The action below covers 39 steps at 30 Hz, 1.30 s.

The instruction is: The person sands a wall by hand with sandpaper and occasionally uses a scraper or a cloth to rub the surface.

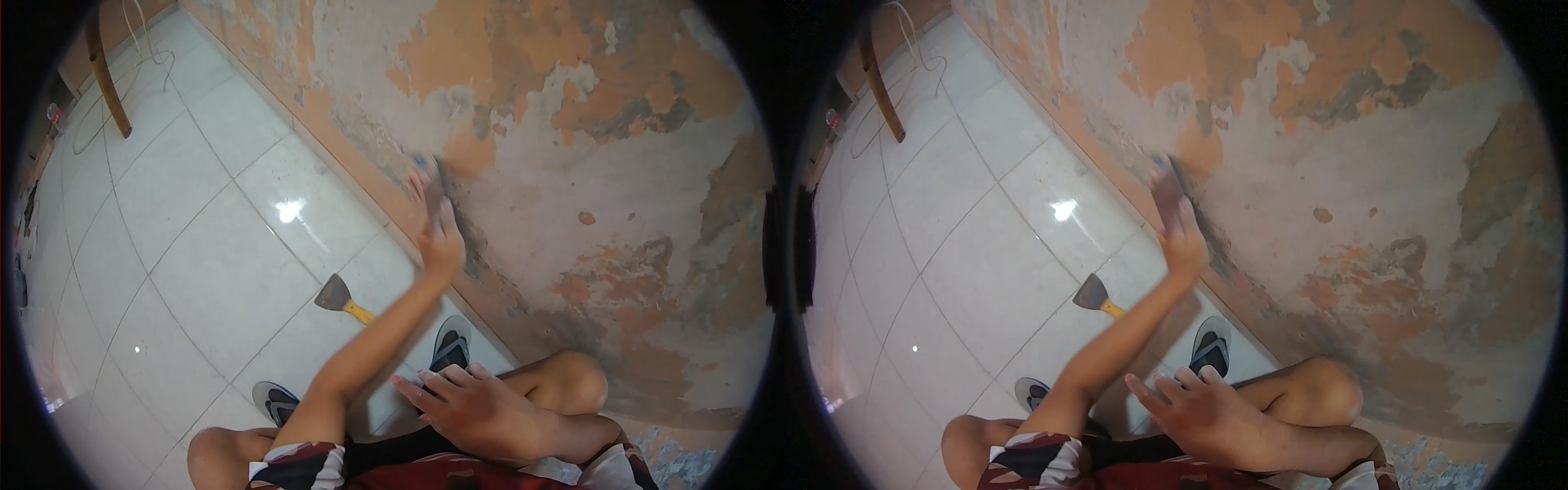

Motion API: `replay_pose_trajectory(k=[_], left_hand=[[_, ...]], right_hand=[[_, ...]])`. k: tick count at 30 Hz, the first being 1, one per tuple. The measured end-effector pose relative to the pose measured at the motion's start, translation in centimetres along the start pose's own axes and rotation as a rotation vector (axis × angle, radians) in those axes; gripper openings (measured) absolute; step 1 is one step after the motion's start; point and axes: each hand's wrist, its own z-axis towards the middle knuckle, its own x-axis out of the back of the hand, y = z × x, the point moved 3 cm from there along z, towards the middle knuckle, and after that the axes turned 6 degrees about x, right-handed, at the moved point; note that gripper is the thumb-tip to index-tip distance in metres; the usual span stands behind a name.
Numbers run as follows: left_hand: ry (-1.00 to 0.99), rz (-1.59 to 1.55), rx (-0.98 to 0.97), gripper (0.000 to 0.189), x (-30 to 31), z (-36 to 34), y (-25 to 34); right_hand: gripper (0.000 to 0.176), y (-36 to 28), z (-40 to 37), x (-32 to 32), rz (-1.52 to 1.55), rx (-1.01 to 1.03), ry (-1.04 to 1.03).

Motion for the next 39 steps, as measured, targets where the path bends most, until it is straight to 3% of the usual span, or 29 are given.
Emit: replay_pose_trajectory(k=[2, 4, 6, 7, 9, 11, 12, 14, 15, 17, 18, 20, 21, 23, 25, 28, 30, 33, 35, 37, 39], left_hand=[[-0.046, -0.105, 0.219, 0.058, 0.9, 5.2, 1.4], [-0.133, -0.005, 0.518, 0.062, 2.0, 9.9, 1.4], [-0.180, -0.014, 0.595, 0.061, 1.5, 8.8, 1.5], [-0.216, -0.027, 0.654, 0.061, 1.3, 7.8, 1.4], [-0.076, -0.020, 0.240, 0.050, 0.1, 1.7, 1.2], [-0.035, 0.013, -0.131, 0.051, -0.4, -2.5, 0.3], [-0.029, 0.019, -0.123, 0.051, -0.4, -2.5, 0.2], [-0.036, -0.010, 0.085, 0.058, -0.7, -2.3, -0.7], [-0.003, -0.004, 0.070, 0.057, -0.8, -0.3, -1.4], [-0.010, -0.107, 0.294, 0.056, 0.6, 5.5, 1.3], [-0.008, -0.095, 0.282, 0.056, 1.4, 7.6, 2.0], [-0.024, -0.001, 0.572, 0.057, 2.0, 10.2, 2.3], [-0.023, -0.006, 0.564, 0.057, 1.6, 9.3, 2.0], [0.047, -0.123, 0.278, 0.057, -0.1, 4.5, 0.4], [0.085, -0.033, 0.058, 0.056, -1.0, -1.0, -0.3], [-0.063, 0.063, 0.007, 0.060, -0.2, -2.2, -0.2], [0.033, 0.000, 0.164, 0.054, -0.2, 0.6, -1.6], [0.071, 0.001, 0.212, 0.049, 2.3, 8.3, 1.2], [-0.336, 0.095, 0.820, 0.057, 3.0, 10.7, 1.2], [-0.032, -0.068, 0.423, 0.059, 1.6, 6.7, 2.0], [0.007, 0.059, 0.187, 0.060, 0.0, 1.6, -1.0]], right_hand=[[0.069, -0.3, -0.3, -0.7, 0.015, 0.009, 0.000], [0.070, -1.0, -0.6, -0.9, 0.044, 0.012, -0.009], [0.065, -1.2, -0.4, -0.7, -0.014, -0.044, -0.164], [0.064, -1.1, -0.4, -0.8, -0.010, -0.047, -0.123], [0.064, -0.8, -0.3, -0.8, -0.008, -0.050, -0.111], [0.064, -0.3, 0.2, -0.4, -0.018, -0.049, -0.100], [0.064, -0.4, 0.2, 0.0, -0.032, -0.046, -0.079], [0.064, -0.5, 0.0, 0.5, -0.029, -0.046, -0.067], [0.066, -0.8, -0.2, 0.6, -0.001, -0.010, -0.053], [0.069, -1.1, -0.4, 0.5, 0.032, 0.043, -0.022], [0.067, -1.3, -0.6, 0.4, 0.048, 0.048, -0.012], [0.066, -1.7, -0.6, 0.4, 0.052, 0.054, 0.005], [0.065, -1.7, -0.6, 0.2, 0.029, 0.047, -0.014], [0.065, -1.5, -0.4, 0.5, -0.005, 0.038, -0.029], [0.064, -1.3, -0.1, 1.0, -0.015, 0.048, 0.028], [0.063, -1.4, 0.0, 1.8, -0.018, 0.040, 0.054], [0.064, -1.8, -0.1, 2.0, -0.020, 0.040, 0.040], [0.065, -2.1, -0.4, 1.3, -0.011, 0.038, 0.009], [0.065, -2.2, -0.3, 0.9, -0.015, 0.034, -0.014], [0.066, -2.2, -0.1, 0.7, -0.065, 0.037, -0.030], [0.066, -2.1, 0.3, 1.0, -0.060, 0.042, -0.032]])
